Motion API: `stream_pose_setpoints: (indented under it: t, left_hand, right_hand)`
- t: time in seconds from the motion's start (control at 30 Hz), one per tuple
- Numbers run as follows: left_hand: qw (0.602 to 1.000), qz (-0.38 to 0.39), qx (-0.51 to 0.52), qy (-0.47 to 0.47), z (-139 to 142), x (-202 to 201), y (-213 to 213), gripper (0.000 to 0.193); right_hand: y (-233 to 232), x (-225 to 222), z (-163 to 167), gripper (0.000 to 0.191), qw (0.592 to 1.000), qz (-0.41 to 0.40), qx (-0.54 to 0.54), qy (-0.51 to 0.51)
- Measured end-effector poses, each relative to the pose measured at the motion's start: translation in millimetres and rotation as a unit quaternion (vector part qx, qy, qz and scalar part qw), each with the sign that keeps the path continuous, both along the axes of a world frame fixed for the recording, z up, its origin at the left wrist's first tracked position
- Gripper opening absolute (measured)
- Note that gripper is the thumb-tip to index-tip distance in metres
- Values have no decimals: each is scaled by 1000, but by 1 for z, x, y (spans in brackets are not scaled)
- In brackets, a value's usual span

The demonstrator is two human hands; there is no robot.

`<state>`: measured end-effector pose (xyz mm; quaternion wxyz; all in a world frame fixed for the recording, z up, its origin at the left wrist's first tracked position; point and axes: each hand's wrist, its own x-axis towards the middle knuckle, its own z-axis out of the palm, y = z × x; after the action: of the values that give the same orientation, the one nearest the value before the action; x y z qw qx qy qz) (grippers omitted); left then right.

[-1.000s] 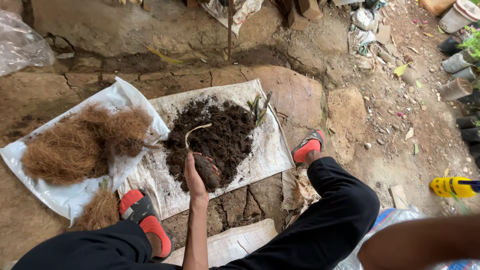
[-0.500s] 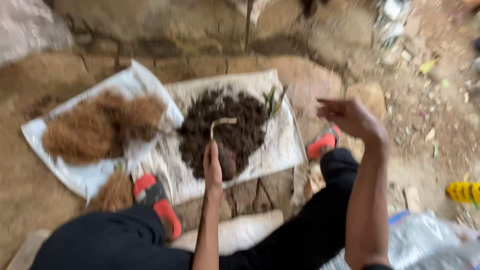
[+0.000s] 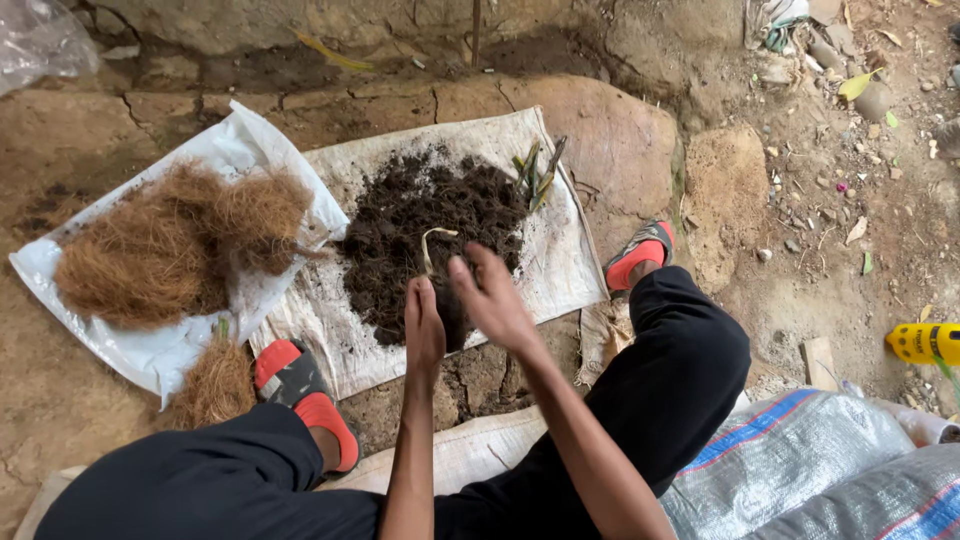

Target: The person sits on the ground and wraps a small plant's root ball with fibrous material, likely coconut coir. They use both hands to tear pieces of fiber and press them around the roots, then add soil to secure the bundle.

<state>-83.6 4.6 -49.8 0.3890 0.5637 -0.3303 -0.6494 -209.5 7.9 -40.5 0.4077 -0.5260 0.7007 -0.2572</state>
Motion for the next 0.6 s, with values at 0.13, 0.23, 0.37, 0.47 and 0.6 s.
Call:
stream_pose_setpoints:
  t: [0.13, 0.23, 0.37, 0.47, 0.6]
  left_hand:
    - [989, -42, -72, -119, 7, -6, -6, 65]
    - [979, -75, -49, -182, 10, 2, -5, 58]
    - [966, -91, -165, -178, 12, 19, 12, 50]
    - [943, 10, -304, -135, 9, 35, 23, 51]
    - [947, 69, -274, -155, 5, 48, 19, 50]
  right_hand:
    - [-11, 24, -9, 71, 993, -22, 31, -110]
    - [-16, 33, 2, 69, 965, -80, 109, -226]
    - [-10, 35, 9, 71, 896, -141, 138, -399]
    - [-9, 32, 15, 64, 882, -187, 129, -412]
    - [-12, 18, 23, 68, 869, -254, 89, -414]
